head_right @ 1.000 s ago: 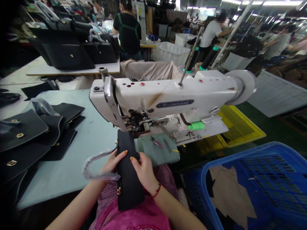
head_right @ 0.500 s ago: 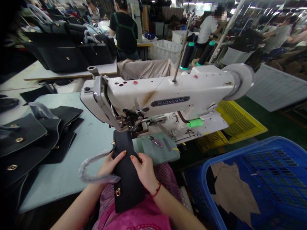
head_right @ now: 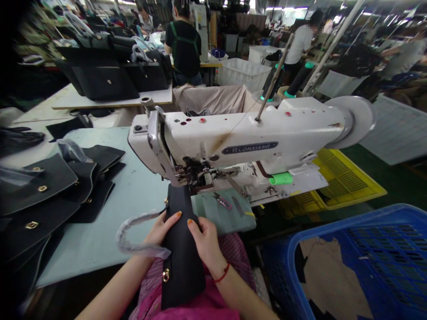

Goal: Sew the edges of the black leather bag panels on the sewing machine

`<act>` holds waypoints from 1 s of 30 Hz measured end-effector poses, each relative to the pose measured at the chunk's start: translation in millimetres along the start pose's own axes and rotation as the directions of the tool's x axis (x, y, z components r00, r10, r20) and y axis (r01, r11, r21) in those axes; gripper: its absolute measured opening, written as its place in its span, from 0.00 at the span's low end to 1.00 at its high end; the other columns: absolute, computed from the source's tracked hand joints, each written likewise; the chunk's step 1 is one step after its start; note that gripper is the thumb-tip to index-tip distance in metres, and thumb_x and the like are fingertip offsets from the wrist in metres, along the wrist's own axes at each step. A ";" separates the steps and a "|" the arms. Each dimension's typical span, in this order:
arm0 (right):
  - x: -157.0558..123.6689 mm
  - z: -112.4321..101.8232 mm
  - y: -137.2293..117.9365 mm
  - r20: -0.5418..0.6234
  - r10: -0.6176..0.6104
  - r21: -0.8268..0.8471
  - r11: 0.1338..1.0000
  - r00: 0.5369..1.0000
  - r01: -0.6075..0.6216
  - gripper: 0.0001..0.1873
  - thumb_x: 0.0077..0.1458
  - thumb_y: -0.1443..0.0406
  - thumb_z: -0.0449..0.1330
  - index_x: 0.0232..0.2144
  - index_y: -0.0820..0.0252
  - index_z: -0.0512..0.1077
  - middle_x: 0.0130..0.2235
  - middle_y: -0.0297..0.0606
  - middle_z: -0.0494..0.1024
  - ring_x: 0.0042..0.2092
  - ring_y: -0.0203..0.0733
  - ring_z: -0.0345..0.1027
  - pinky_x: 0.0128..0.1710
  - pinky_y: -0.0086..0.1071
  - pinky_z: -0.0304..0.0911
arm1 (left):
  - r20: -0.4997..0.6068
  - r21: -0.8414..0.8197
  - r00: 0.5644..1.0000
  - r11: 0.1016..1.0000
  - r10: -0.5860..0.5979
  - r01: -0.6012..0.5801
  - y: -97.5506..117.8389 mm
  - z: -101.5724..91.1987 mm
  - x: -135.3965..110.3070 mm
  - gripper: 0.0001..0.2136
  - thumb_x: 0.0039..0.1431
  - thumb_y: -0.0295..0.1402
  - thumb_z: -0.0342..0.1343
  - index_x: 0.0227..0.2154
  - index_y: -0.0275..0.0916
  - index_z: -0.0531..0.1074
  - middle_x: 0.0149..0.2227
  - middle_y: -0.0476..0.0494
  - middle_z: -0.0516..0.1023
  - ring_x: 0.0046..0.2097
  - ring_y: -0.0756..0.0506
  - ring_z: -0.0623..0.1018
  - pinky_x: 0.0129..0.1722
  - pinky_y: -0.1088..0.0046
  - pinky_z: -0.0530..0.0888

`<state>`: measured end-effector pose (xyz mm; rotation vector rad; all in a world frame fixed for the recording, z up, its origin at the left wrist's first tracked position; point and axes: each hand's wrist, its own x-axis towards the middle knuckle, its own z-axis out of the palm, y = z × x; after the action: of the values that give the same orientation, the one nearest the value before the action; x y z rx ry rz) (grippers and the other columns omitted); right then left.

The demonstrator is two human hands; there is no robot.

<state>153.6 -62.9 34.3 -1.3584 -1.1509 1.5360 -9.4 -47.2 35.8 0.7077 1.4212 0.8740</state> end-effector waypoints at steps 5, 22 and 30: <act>6.1 1.8 -2.4 0.001 -0.013 0.011 1.000 1.000 0.013 0.21 0.56 0.50 0.58 0.26 0.64 0.71 0.26 0.34 0.69 0.29 0.34 0.58 0.26 0.26 0.55 | 0.008 -0.147 1.000 0.989 -0.028 0.029 6.0 1.6 3.9 0.26 0.45 0.47 0.67 0.44 0.40 0.70 0.47 0.35 0.79 0.46 0.35 0.80 0.44 0.61 0.78; 44.1 7.9 -12.7 -0.014 -0.070 -0.035 0.997 0.997 0.070 0.20 0.55 0.51 0.58 0.26 0.63 0.73 0.27 0.35 0.71 0.29 0.35 0.60 0.27 0.27 0.55 | -0.010 -0.161 1.000 0.987 0.015 -0.017 25.7 -6.6 34.2 0.22 0.47 0.42 0.67 0.44 0.40 0.72 0.48 0.37 0.78 0.43 0.37 0.81 0.37 0.65 0.80; 61.8 13.3 -16.1 -0.013 -0.099 0.010 0.995 0.995 0.099 0.21 0.55 0.50 0.58 0.25 0.63 0.73 0.26 0.33 0.71 0.27 0.34 0.59 0.27 0.27 0.55 | -0.006 -0.160 1.000 0.987 0.027 -0.027 38.4 -11.6 47.7 0.24 0.46 0.41 0.68 0.45 0.39 0.71 0.45 0.38 0.80 0.40 0.39 0.82 0.37 0.65 0.80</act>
<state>131.7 -1.5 31.8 -1.2832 -1.1832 1.4592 -26.7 12.3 42.6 0.6049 1.3307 0.9992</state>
